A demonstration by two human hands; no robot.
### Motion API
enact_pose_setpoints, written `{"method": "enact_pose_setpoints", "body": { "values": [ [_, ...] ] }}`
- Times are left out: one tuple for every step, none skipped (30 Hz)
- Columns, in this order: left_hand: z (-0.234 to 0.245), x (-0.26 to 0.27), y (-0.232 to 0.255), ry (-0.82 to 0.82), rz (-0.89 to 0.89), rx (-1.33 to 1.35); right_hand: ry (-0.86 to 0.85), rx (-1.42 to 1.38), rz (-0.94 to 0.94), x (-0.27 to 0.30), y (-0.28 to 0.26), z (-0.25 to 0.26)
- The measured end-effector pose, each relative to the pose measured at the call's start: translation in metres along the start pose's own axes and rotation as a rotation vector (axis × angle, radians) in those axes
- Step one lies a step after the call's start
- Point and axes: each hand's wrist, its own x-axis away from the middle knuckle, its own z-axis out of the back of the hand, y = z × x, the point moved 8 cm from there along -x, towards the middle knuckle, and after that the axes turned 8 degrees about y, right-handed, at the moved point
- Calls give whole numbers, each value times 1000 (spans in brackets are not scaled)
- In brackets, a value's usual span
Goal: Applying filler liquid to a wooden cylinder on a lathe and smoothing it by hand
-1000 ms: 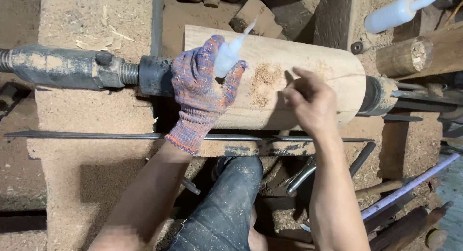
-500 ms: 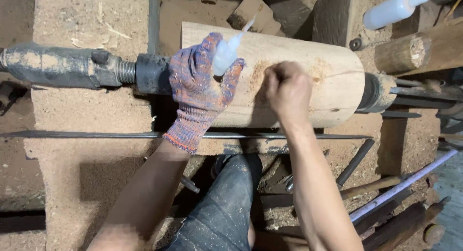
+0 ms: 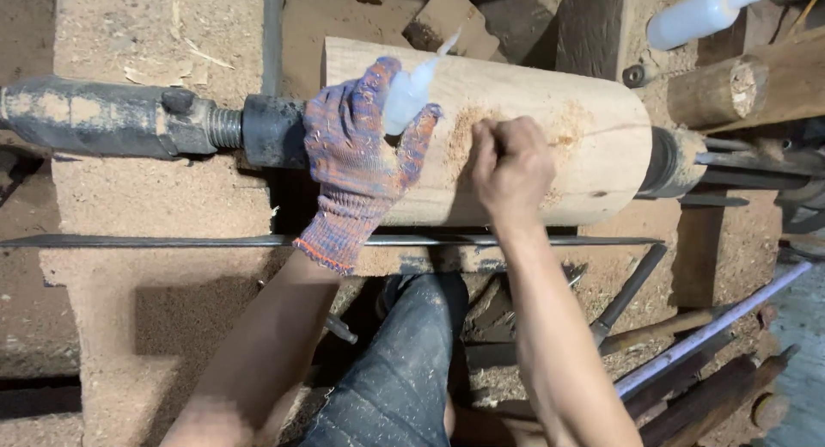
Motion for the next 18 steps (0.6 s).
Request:
{"method": "enact_pose_setpoints", "body": {
  "values": [
    [0,-1,0,2,1,0,15,22,33,5,-11,1],
    [1,-3,0,4,2,0,31,44,66,10,-23,2],
    [3,-4,0,9,2,0,32,43,71,8,-34,11],
    [4,-4,0,9,2,0,44,146,148,7,-49,20],
    [4,-3,1,-1,-1,3,56,254,215,9,-65,30],
    [3,-5,1,-6,-4,7,56,258,209,10,-63,27],
    [3,-5,2,-16,-2,7,41,284,216,12,-61,23],
    [2,-5,3,-26,0,7,26,310,222,14,-60,20],
    [1,-5,2,-32,1,9,23,312,218,15,-60,19],
    [1,-5,2,-42,2,11,-7,296,190,16,-59,17],
    [0,-6,3,-49,1,15,-34,282,165,16,-57,16],
    [0,-2,3,-51,1,18,-34,286,163,22,-58,21],
    [-1,-4,4,-45,-6,21,-43,302,186,24,-61,22],
    [-1,-5,5,-39,-14,23,-51,318,208,25,-63,24],
    [1,-7,6,-37,-17,19,-48,313,209,19,-60,20],
    [2,-7,5,-38,-20,14,-29,307,202,13,-56,16],
    [1,-4,7,-56,-22,17,-20,309,182,14,-51,15],
    [0,0,6,-70,-23,19,-25,313,170,22,-54,14]
  ]
}}
